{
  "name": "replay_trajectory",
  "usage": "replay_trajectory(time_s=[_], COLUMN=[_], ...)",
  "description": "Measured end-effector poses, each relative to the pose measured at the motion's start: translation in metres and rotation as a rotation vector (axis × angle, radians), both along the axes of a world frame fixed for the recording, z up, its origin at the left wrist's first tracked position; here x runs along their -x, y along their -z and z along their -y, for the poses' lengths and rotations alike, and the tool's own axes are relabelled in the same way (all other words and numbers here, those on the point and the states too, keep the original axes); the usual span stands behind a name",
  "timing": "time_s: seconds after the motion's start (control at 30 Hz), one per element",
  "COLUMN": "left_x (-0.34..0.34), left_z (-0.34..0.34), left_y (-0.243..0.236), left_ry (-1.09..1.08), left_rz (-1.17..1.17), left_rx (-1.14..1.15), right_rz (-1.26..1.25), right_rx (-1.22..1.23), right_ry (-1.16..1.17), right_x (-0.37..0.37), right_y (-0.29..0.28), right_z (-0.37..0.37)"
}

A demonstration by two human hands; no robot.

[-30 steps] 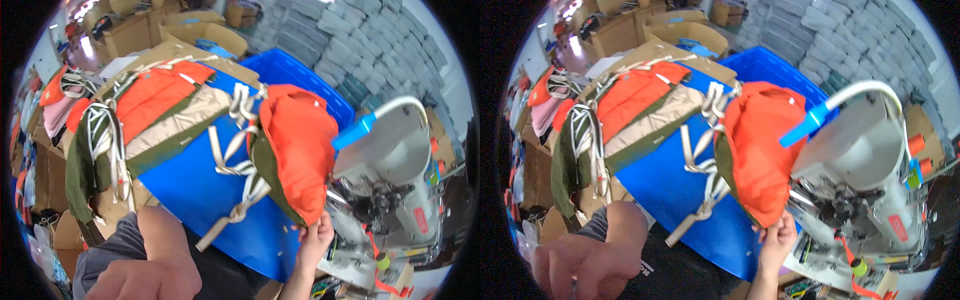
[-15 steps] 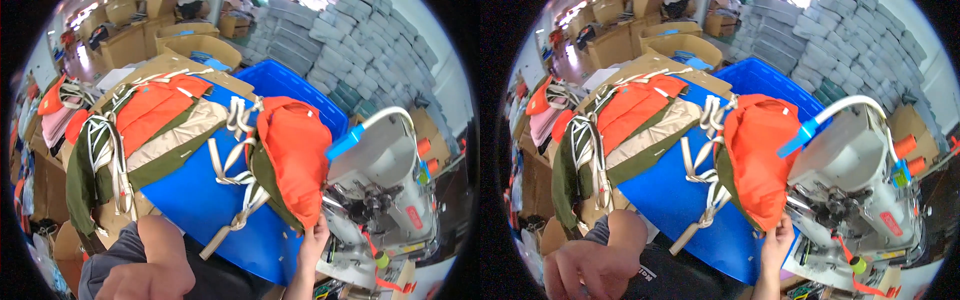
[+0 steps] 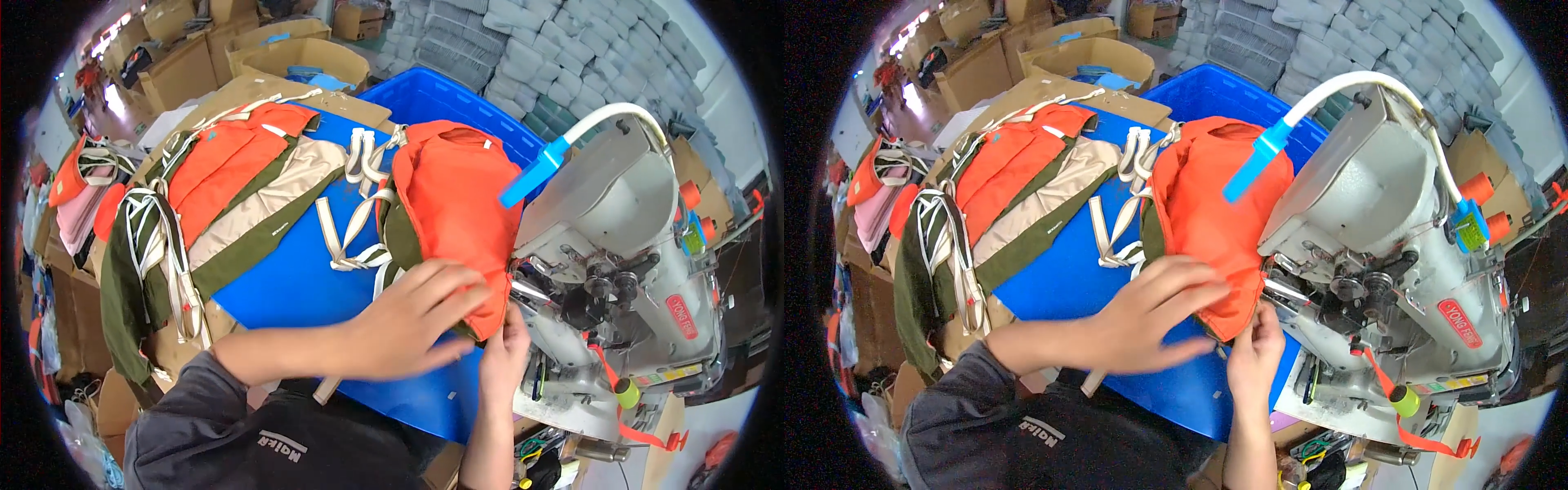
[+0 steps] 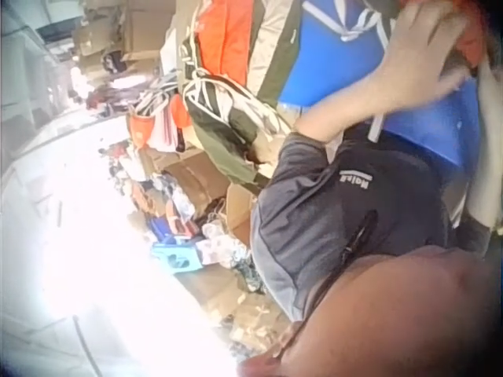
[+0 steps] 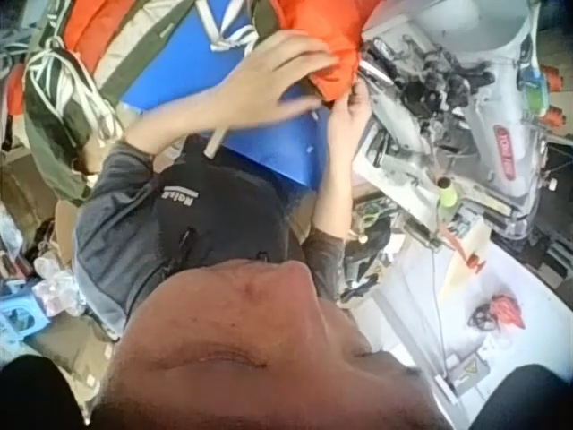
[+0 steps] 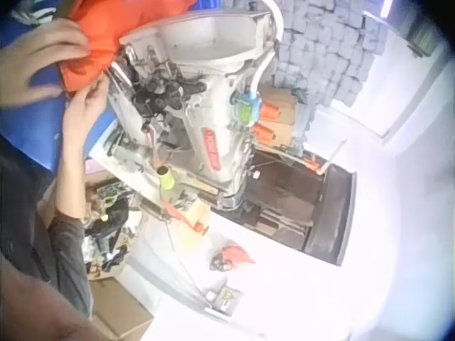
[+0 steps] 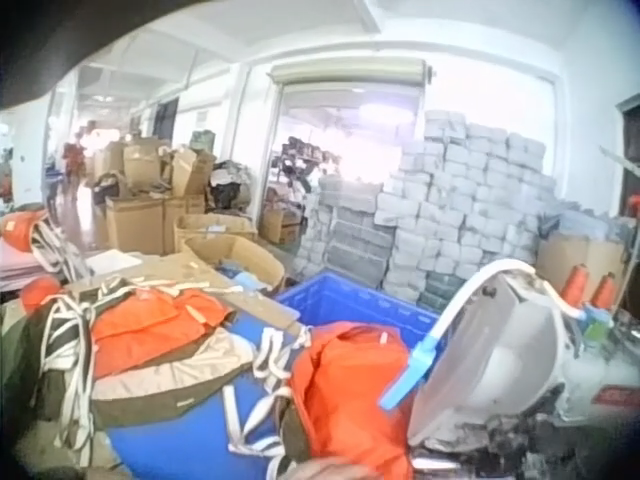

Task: Sewing and assembling fabric panels and straps to create orange and green bags using an industrial sewing machine.

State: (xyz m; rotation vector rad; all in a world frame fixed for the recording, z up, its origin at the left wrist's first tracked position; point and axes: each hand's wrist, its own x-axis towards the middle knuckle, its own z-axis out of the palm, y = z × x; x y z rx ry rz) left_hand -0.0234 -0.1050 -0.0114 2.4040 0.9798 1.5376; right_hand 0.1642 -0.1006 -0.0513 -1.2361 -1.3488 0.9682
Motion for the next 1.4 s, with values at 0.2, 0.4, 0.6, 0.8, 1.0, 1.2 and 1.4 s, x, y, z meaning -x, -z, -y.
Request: replay_trajectory(time_s=[0.2, 0.4, 0.6, 0.8, 1.0, 1.2, 1.4], left_x=[-0.016, 0.026, 0.055, 0.028, 0.014, 0.057, 0.250], left_z=[-0.059, -0.057, -0.037, -0.029, -0.044, -0.146, -0.213], left_y=[0.021, 0.003, -0.003, -0.021, 0.003, 0.005, -0.026], left_ry=[-0.229, -0.352, -0.400, -0.579, -0.411, -0.360, -1.177], left_rz=[0.197, 0.243, 0.135, -0.186, -0.409, -0.747, -0.257], left_rx=[0.277, 0.386, 0.285, -0.295, -0.201, -0.217, 0.113], right_rz=[0.132, 0.392, 0.358, 0.574, 0.214, 0.606, 0.556], right_rx=[-0.066, -0.101, -0.017, -0.136, -0.208, -0.292, -0.030], right_ry=[0.070, -0.163, -0.216, 0.073, -0.107, -0.262, -0.425], right_x=[0.027, 0.042, 0.045, 0.057, 0.063, 0.059, -0.034], right_y=[-0.011, -0.014, -0.015, -0.017, 0.000, -0.001, 0.062], right_z=[-0.010, 0.017, 0.030, -0.017, -0.015, -0.002, 0.128])
